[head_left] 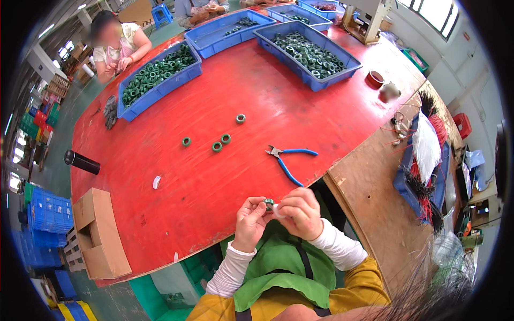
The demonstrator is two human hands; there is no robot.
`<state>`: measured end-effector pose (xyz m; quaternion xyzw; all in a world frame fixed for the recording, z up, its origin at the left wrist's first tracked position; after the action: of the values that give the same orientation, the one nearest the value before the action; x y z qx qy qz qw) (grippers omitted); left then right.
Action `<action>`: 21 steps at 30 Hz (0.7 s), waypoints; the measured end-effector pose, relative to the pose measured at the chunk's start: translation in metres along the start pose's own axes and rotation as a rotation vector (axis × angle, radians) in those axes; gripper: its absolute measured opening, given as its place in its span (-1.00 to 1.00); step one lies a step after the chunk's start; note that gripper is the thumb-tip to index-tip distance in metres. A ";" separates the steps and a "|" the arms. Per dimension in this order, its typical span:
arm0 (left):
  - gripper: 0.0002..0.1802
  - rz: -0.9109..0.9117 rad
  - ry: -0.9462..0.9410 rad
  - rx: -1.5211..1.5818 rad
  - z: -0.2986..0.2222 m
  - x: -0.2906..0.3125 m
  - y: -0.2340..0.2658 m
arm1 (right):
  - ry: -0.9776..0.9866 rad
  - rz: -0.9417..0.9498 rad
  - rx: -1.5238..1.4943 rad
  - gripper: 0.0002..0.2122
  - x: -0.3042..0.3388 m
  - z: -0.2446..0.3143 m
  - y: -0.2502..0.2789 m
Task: Assembling small white parts into green plastic rings and trimming with pliers at a factory workstation.
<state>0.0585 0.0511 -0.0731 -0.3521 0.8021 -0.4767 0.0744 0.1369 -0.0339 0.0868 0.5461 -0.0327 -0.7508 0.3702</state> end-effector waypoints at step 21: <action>-0.86 0.043 -0.178 -0.289 -0.023 0.006 -0.031 | -0.253 0.003 -0.074 -0.76 -0.005 -0.036 0.009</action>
<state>0.0594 0.0545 -0.0343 -0.3825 0.8600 -0.3214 0.1040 0.1732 -0.0247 0.0804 0.4328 -0.0522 -0.8139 0.3840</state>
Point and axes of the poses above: each hand's wrist, its own x-axis away from the middle knuckle, its own y-axis out of the back of the hand, z = x × y, the point moved 10 cm from there along -x, towards the middle knuckle, and after that the axes turned 1 degree about -y, right-handed, at the moved point
